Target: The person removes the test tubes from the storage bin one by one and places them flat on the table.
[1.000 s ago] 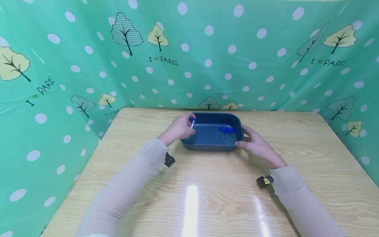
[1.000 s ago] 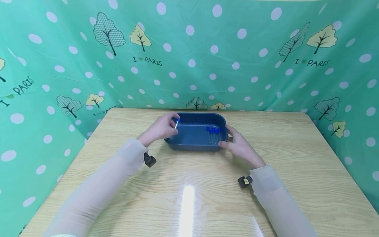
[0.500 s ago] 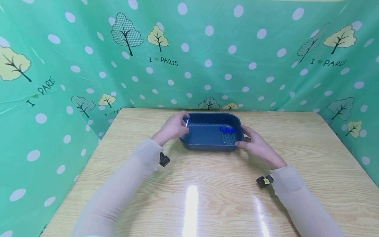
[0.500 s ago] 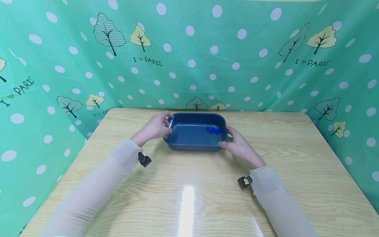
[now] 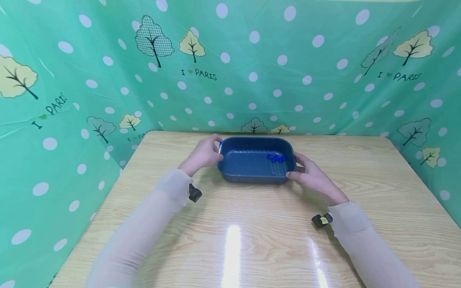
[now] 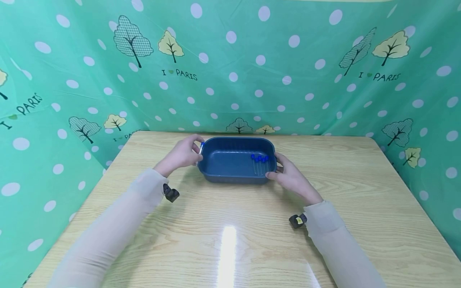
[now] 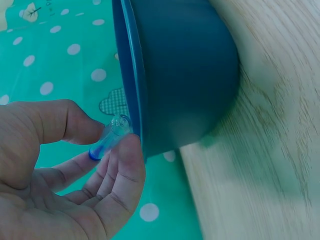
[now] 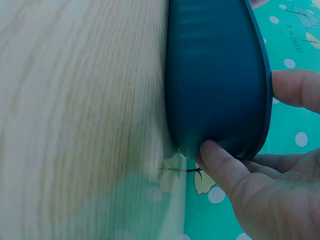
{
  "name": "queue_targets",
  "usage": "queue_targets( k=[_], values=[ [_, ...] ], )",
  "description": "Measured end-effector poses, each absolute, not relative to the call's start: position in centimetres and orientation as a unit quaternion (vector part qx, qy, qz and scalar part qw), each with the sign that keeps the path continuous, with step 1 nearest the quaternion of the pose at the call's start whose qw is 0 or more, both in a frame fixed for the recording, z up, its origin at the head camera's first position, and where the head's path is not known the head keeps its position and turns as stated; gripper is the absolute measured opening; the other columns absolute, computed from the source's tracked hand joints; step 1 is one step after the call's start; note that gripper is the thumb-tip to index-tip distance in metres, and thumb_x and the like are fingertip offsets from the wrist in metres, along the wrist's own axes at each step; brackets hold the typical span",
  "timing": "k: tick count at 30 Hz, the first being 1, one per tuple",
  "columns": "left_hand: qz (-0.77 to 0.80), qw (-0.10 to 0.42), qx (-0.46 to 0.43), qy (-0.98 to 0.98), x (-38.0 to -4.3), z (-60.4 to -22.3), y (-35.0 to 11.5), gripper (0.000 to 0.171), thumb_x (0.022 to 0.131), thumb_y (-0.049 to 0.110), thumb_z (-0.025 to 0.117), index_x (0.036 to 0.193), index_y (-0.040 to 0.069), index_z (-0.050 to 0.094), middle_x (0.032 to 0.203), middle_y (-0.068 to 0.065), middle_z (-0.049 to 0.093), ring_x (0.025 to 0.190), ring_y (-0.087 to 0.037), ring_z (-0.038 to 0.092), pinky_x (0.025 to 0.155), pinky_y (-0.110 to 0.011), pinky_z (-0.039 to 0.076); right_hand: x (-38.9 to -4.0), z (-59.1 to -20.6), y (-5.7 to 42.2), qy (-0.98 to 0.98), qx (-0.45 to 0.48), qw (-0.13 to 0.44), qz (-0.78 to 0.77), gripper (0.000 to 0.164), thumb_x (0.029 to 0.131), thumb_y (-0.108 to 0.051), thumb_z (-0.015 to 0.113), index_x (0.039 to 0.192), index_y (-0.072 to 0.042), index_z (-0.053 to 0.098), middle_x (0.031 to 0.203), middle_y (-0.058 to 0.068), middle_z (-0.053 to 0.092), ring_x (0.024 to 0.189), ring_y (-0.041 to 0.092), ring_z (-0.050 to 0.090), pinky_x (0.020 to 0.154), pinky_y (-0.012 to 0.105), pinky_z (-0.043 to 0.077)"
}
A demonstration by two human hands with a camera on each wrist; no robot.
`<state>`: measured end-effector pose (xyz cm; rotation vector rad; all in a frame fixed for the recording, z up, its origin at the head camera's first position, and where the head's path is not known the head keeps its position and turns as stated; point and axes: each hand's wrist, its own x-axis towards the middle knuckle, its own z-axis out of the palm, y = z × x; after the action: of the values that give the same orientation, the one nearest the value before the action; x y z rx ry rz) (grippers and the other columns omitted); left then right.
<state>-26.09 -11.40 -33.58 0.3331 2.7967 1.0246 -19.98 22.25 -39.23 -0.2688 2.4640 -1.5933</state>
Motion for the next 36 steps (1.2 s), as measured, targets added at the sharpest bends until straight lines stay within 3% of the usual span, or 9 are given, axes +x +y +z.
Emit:
queue_targets(
  k=[11,18,25,36],
  values=[
    [0.356,0.078,0.093,0.927,-26.4,-34.2,-12.3,0.057,0.079,0.000,0.066,0.131,0.005,0.045,0.091,-0.013,0.059,0.065,-0.022,0.063,0.060,-0.030,0.052,-19.9,-39.2,22.3,0.834,-0.092,0.097,-0.535,0.083,0.089,-0.011,0.063,0.153,-0.005,0.010,0.154,0.023,0.019,0.133,0.045,0.033,0.100,0.050,0.040],
    [0.378,0.089,0.078,0.918,-26.5,-34.6,-12.8,0.057,0.080,-0.001,0.066,0.132,0.005,0.045,0.094,-0.015,0.060,0.073,-0.031,0.067,0.060,-0.031,0.053,-19.9,-39.2,22.3,0.839,-0.087,0.099,-0.528,0.083,0.089,-0.014,0.063,0.153,-0.006,0.010,0.154,0.022,0.019,0.134,0.045,0.032,0.100,0.051,0.039],
    [0.380,0.101,0.061,0.917,-26.7,-35.2,-13.2,0.058,0.081,-0.002,0.067,0.133,0.005,0.044,0.096,-0.015,0.060,0.068,-0.023,0.064,0.062,-0.030,0.053,-19.9,-39.2,22.3,0.839,-0.086,0.100,-0.527,0.083,0.089,-0.014,0.063,0.153,-0.006,0.011,0.154,0.022,0.019,0.134,0.045,0.032,0.100,0.051,0.039],
    [0.356,0.114,0.049,0.926,-27.2,-36.2,-13.6,0.056,0.080,-0.005,0.061,0.133,0.004,0.044,0.099,-0.017,0.060,0.070,-0.024,0.065,0.062,-0.030,0.053,-19.9,-39.1,22.4,0.838,-0.090,0.100,-0.529,0.083,0.090,-0.014,0.063,0.153,-0.006,0.010,0.154,0.023,0.018,0.134,0.045,0.032,0.100,0.051,0.039]
  ],
)
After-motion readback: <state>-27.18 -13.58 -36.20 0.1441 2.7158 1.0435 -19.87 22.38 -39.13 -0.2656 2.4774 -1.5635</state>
